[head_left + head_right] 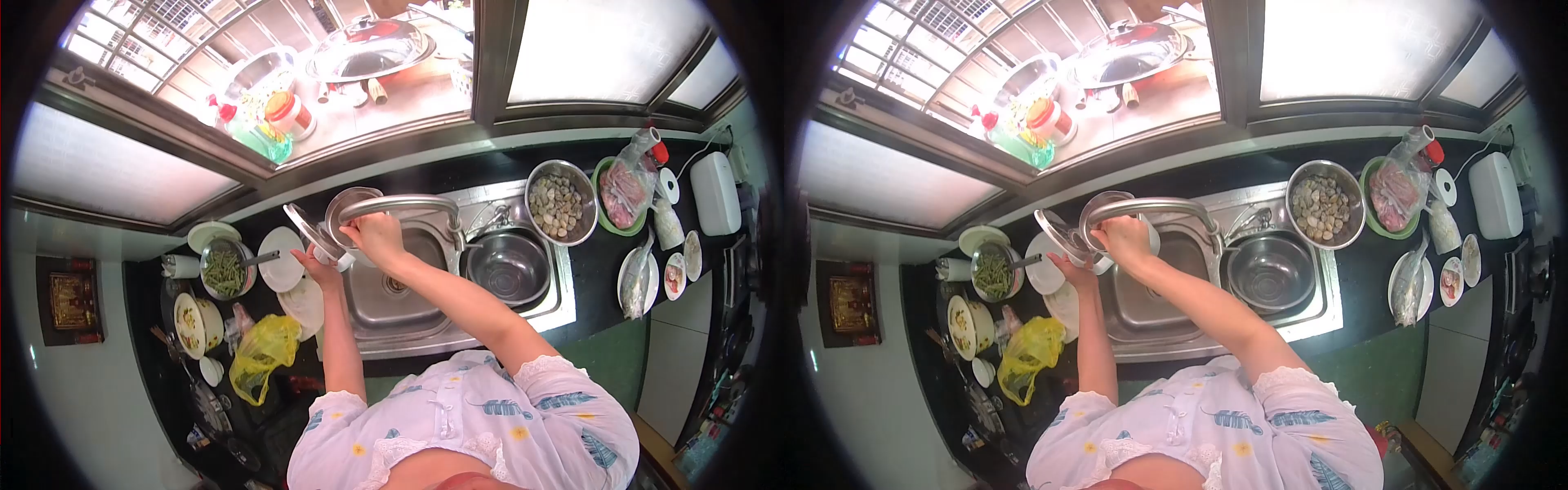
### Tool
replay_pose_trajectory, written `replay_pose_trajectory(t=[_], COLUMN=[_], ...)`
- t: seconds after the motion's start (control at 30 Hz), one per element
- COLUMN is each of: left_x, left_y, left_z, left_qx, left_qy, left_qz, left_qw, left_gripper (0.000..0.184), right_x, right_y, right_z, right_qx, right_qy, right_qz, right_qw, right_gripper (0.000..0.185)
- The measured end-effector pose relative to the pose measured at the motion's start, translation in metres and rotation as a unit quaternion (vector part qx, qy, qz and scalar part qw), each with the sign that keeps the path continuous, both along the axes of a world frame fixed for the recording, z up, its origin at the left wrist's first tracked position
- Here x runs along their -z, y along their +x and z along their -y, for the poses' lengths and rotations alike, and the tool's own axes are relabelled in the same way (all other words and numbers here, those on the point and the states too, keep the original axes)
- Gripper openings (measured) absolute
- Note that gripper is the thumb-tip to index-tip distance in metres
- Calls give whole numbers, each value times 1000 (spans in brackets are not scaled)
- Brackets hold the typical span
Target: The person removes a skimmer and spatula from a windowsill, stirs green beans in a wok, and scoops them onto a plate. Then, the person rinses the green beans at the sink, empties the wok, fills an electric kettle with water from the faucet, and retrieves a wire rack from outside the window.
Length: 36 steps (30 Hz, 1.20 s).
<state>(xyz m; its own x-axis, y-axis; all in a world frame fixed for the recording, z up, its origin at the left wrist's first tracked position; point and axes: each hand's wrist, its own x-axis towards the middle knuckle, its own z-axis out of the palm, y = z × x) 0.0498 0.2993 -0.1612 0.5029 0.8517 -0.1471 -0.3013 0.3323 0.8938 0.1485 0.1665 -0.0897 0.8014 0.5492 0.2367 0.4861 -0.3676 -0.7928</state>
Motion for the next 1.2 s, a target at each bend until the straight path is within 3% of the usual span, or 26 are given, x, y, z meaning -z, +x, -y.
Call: replay_pose_trajectory(t=[0.07, 0.13, 0.27, 0.37, 0.47, 0.6, 0.77, 0.8, 0.83, 0.87, 0.9, 0.93, 1.03, 1.2], left_x=[-3, 13, 26, 48, 152, 146, 46, 94, 93, 103, 82, 99, 125, 170], left_y=[17, 17, 37, 40, 34, 40, 45, 33, 23, 10, -1, -17, -72, -114], left_z=[-5, -30, -30, -41, -100, -101, -36, -59, -51, -49, -21, -15, 36, 140], left_qx=[1, 122, 60, 29, -1, -5, -100, -114, -103, -102, -96, -101, -27, 51], left_qy=[0, 23, -26, 38, 95, 53, 71, 101, 92, 47, 45, 7, -61, -83], left_qz=[12, 78, 85, 17, -20, -16, -113, -65, -83, -125, -185, -200, -272, -370], left_qw=[1000, 989, 994, 999, 995, 998, 986, 986, 987, 986, 977, 975, 960, 924], left_gripper=[80, 71, 53, 61, 67, 68, 67, 58, 46, 40, 44, 47, 47, 37], right_x=[2, -5, -2, -4, -3, -1, -10, -9, -1, 18, 23, 16, 24, 38], right_y=[7, 11, 17, 25, 31, 33, 23, 21, 13, 5, -5, -15, -51, -82], right_z=[-5, -3, -8, -9, -14, -17, -1, 5, 11, 19, 35, 55, 118, 247], right_qx=[12, 13, 11, 11, 29, 32, -10, -8, -34, -45, -63, -97, -117, -141], right_qy=[34, 58, 77, 55, 48, 79, 55, 45, -76, -41, -59, -108, -91, -117], right_qz=[8, 14, 34, 59, 98, 111, 45, 40, 5, 26, 50, 116, 85, -14], right_qw=[999, 998, 996, 997, 994, 990, 997, 998, 996, 998, 995, 983, 985, 983], right_gripper=[15, 15, 12, 14, 17, 17, 8, 8, 11, 21, 19, 18, 18, 20])
